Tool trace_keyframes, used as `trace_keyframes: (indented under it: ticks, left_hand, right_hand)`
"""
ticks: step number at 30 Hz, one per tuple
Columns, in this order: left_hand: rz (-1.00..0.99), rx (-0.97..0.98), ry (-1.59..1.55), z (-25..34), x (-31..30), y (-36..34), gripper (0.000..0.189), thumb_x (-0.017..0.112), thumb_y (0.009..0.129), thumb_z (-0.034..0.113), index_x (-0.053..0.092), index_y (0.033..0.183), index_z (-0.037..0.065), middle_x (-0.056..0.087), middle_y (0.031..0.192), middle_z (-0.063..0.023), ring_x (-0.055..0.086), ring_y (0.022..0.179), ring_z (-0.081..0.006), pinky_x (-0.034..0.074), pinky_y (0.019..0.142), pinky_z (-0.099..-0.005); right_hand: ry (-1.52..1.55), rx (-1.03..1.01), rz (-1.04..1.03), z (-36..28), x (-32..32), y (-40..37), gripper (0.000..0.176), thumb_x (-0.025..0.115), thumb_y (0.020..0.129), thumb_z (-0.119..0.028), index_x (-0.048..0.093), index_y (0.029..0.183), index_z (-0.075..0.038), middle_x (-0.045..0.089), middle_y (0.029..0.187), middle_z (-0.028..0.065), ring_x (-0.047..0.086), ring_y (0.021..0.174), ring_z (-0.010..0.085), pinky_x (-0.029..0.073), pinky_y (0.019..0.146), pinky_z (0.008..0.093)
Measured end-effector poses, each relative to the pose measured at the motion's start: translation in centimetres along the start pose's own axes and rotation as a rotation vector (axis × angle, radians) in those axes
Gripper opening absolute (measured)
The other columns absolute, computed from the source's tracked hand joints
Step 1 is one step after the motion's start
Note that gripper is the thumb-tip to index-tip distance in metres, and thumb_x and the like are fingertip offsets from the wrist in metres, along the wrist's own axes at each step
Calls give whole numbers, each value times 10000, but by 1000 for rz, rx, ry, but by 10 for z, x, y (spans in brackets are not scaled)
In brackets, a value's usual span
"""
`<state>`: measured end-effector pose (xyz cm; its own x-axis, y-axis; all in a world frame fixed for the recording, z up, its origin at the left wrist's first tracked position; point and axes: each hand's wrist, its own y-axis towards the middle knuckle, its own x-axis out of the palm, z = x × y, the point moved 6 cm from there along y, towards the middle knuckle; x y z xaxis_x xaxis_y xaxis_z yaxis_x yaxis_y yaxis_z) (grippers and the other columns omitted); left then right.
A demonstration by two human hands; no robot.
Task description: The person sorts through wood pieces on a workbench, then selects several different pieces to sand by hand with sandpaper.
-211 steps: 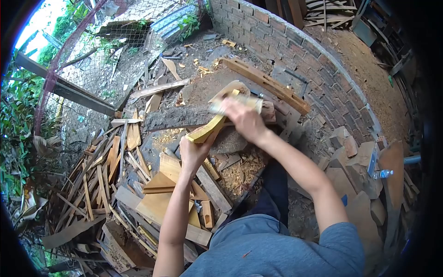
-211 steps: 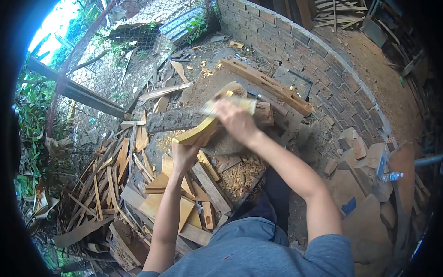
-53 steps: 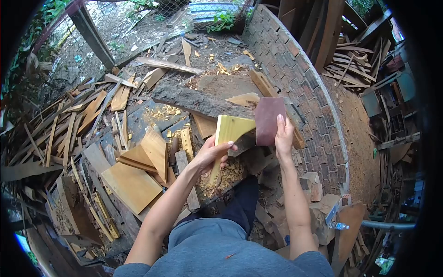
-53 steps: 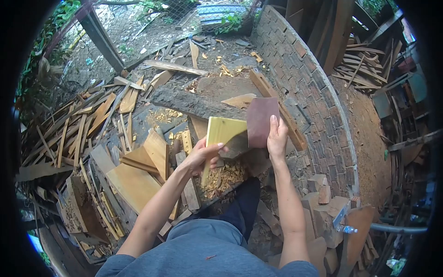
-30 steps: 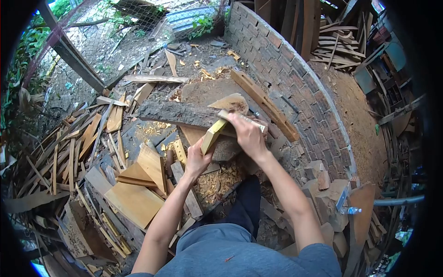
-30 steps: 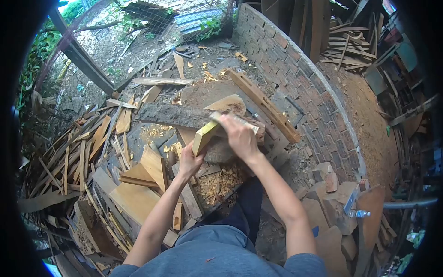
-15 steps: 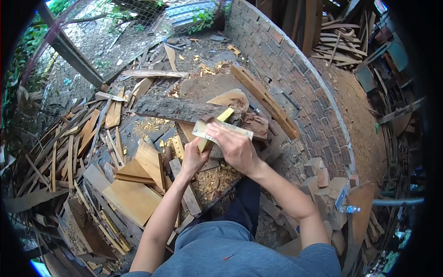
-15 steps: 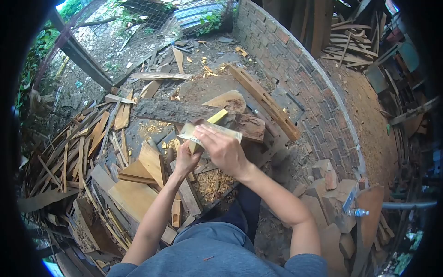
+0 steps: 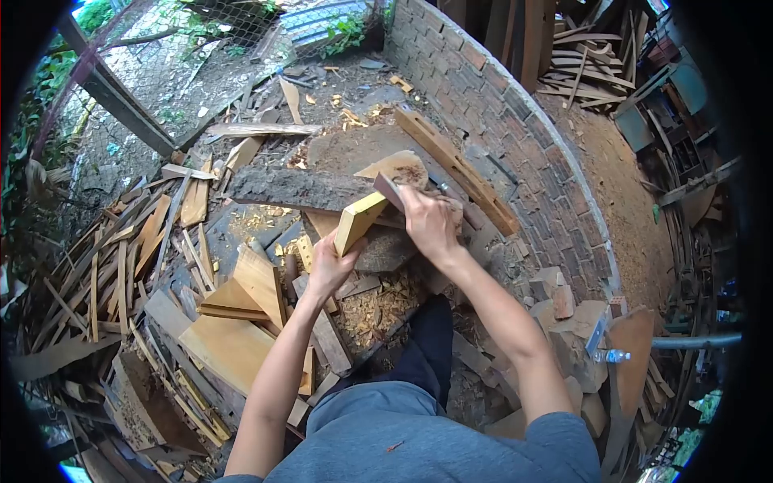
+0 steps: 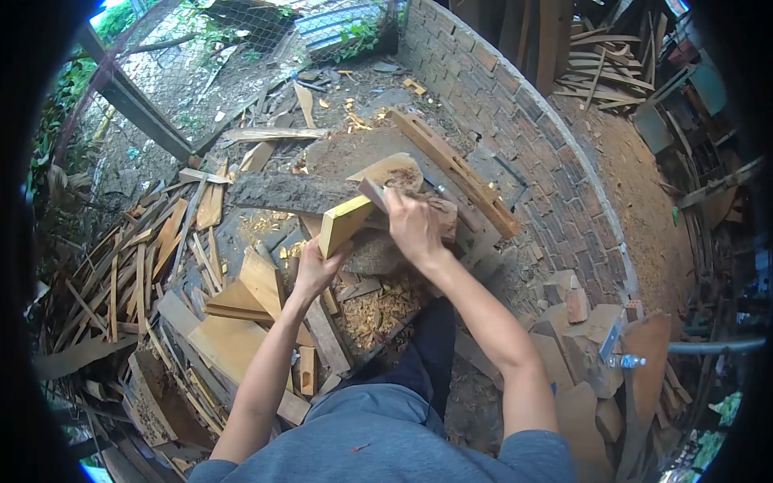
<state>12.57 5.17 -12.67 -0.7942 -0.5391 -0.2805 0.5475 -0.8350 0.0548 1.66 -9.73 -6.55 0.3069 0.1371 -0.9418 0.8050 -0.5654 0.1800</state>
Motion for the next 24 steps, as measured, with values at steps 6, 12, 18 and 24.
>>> trace_keyframes:
  ticks: [6, 12, 18, 24]
  left_hand:
    - [-1, 24, 15, 0, 0, 1, 306, 704, 861, 132, 663, 1146, 28, 732, 979, -162, 717, 914, -224, 533, 803, -348]
    - [-10, 8, 73, 11, -5, 3, 312, 698, 871, 157, 662, 1153, 29, 731, 969, -165, 716, 910, -221, 530, 802, -340]
    - [-91, -247, -178, 3, -10, 11, 183, 696, 900, 163, 689, 964, -8, 625, 682, 16, 501, 586, -49, 426, 547, -255]
    - [-123, -422, -366, -4, -9, 8, 344, 709, 918, 265, 511, 673, 126, 418, 539, 85, 376, 436, -27, 291, 398, -229]
  right_hand:
    - [-79, -428, 342, -77, -44, -33, 267, 561, 927, -65, 647, 1168, 12, 682, 1162, 213, 671, 1100, 317, 533, 986, 417]
    - [-94, -133, 98, 24, 10, 16, 235, 502, 991, -147, 648, 1093, 7, 689, 1105, 220, 697, 997, 334, 561, 851, 433]
    - [355, 258, 352, 53, -37, -16, 288, 479, 1019, -223, 610, 1144, 1, 671, 928, 275, 651, 915, 448, 513, 759, 488]
    - [370, 240, 326, 69, -44, -71, 303, 490, 1020, -223, 596, 1201, -5, 663, 931, 288, 645, 923, 458, 499, 725, 495]
